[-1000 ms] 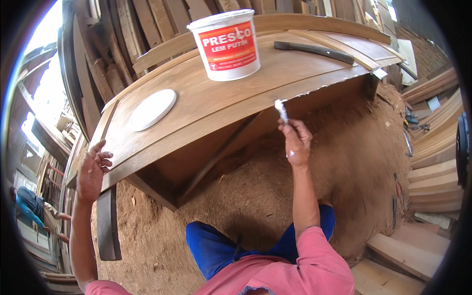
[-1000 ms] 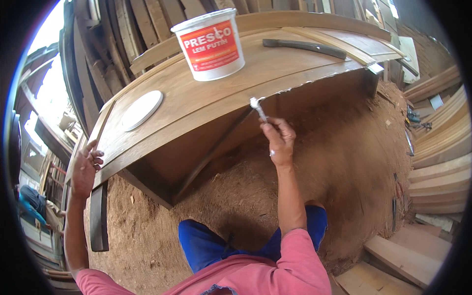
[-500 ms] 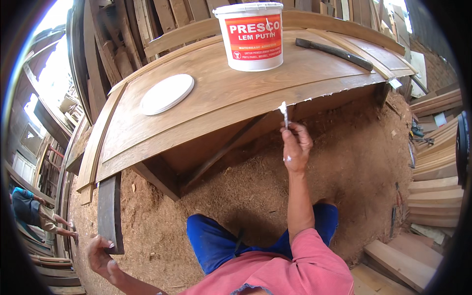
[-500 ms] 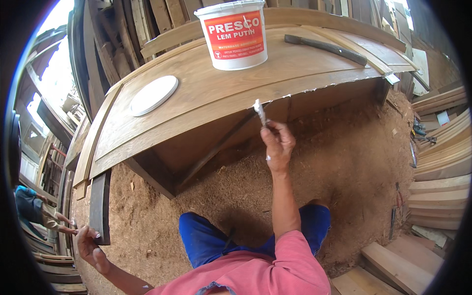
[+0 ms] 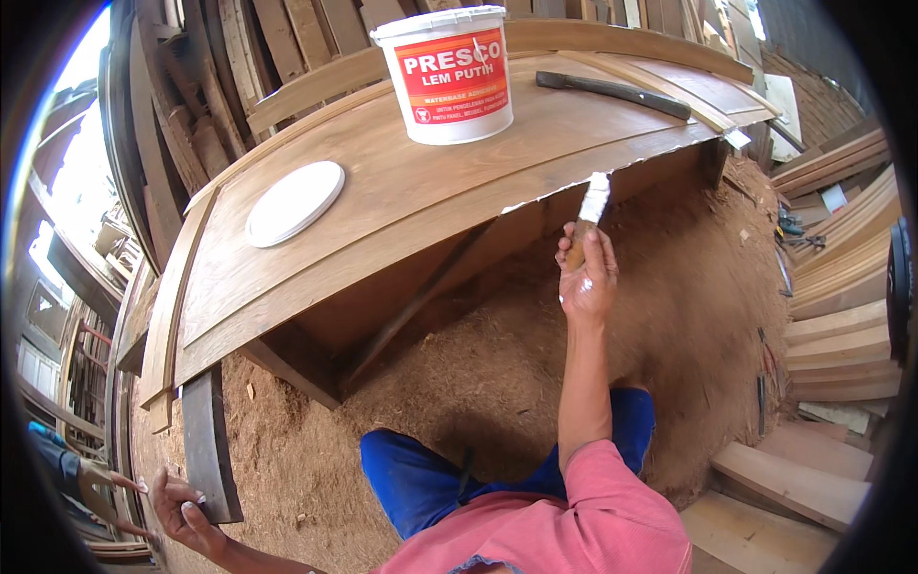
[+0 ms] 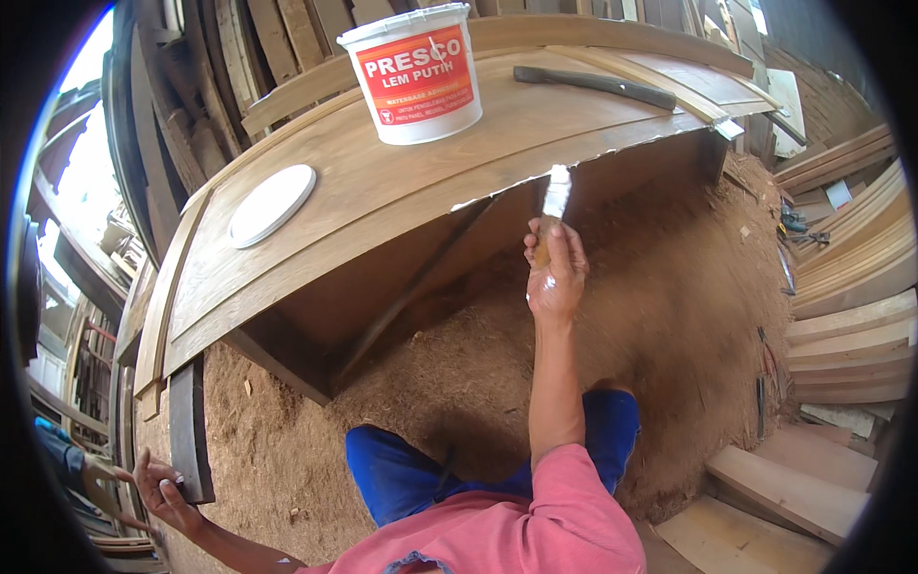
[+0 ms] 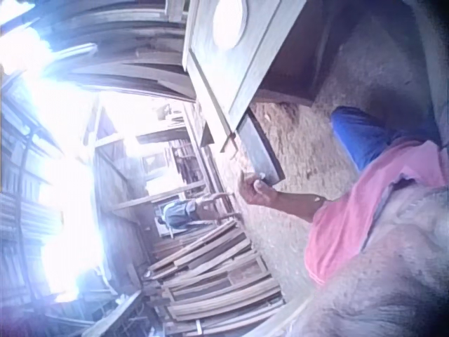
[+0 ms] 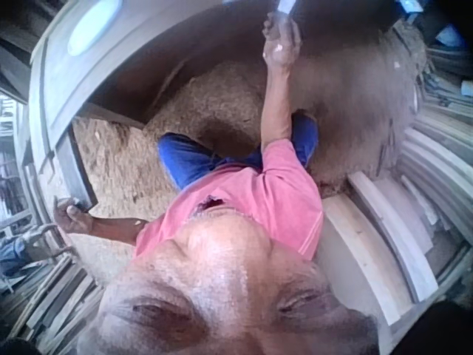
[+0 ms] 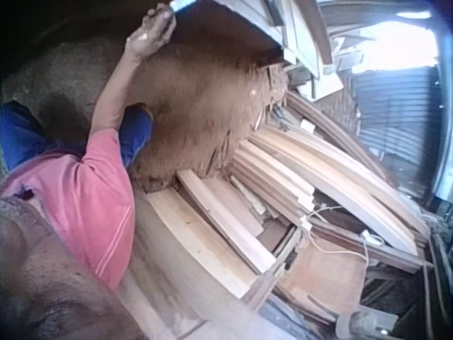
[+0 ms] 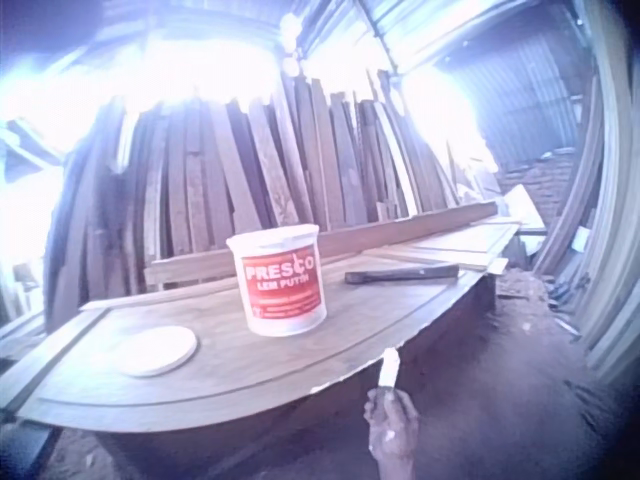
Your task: The person applies white putty to the joints and edges of a wooden furniture component using a small spatula, then places a wooden slat over the area and hammers it into place.
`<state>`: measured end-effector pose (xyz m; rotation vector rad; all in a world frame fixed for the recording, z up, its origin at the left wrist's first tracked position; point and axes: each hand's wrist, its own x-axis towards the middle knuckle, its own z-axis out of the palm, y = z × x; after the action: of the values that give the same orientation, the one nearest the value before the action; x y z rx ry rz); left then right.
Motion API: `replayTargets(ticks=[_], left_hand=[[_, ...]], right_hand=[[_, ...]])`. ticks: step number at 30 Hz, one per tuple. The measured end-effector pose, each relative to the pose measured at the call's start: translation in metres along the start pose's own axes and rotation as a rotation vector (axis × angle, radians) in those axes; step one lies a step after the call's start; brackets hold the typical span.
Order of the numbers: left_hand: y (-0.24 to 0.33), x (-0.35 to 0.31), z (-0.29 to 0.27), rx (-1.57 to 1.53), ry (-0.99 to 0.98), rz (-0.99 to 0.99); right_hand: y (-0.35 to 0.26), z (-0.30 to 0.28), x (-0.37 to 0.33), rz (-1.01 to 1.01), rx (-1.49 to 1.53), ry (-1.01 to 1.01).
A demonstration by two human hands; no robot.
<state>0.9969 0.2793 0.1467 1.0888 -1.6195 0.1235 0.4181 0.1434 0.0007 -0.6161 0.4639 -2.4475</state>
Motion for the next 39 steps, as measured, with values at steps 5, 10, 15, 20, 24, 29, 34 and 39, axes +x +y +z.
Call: replayTargets(ticks=[5, 10, 15, 20, 24, 29, 34, 39], left_hand=[[0.000, 0.000, 0.009, -0.004, 0.028, -0.022], [0.004, 0.000, 0.009, 0.023, 0.032, -0.060], [0.003, 0.000, 0.011, -0.013, 0.042, -0.040], [0.001, -0.002, 0.013, -0.043, 0.067, -0.028], [0.000, -0.003, 0.014, -0.080, 0.079, 0.004], [-0.002, -0.004, 0.015, -0.104, 0.087, 0.044], [-0.004, -0.004, 0.015, -0.161, 0.105, 0.075], [-0.002, -0.004, 0.019, -0.181, 0.129, 0.084]], right_hand=[[0.021, 0.015, -0.024, 0.083, -0.135, -0.193], [0.033, 0.032, -0.052, 0.134, -0.191, -0.323], [0.042, 0.049, -0.062, -0.084, -0.343, -0.302], [0.046, 0.042, -0.059, -0.072, -0.316, -0.196], [0.051, 0.066, -0.079, -0.095, -0.417, -0.370], [0.057, 0.074, -0.091, -0.102, -0.343, -0.328], [0.070, 0.087, -0.100, -0.049, -0.377, -0.388], [0.061, 0.076, -0.093, -0.184, -0.469, -0.240]])
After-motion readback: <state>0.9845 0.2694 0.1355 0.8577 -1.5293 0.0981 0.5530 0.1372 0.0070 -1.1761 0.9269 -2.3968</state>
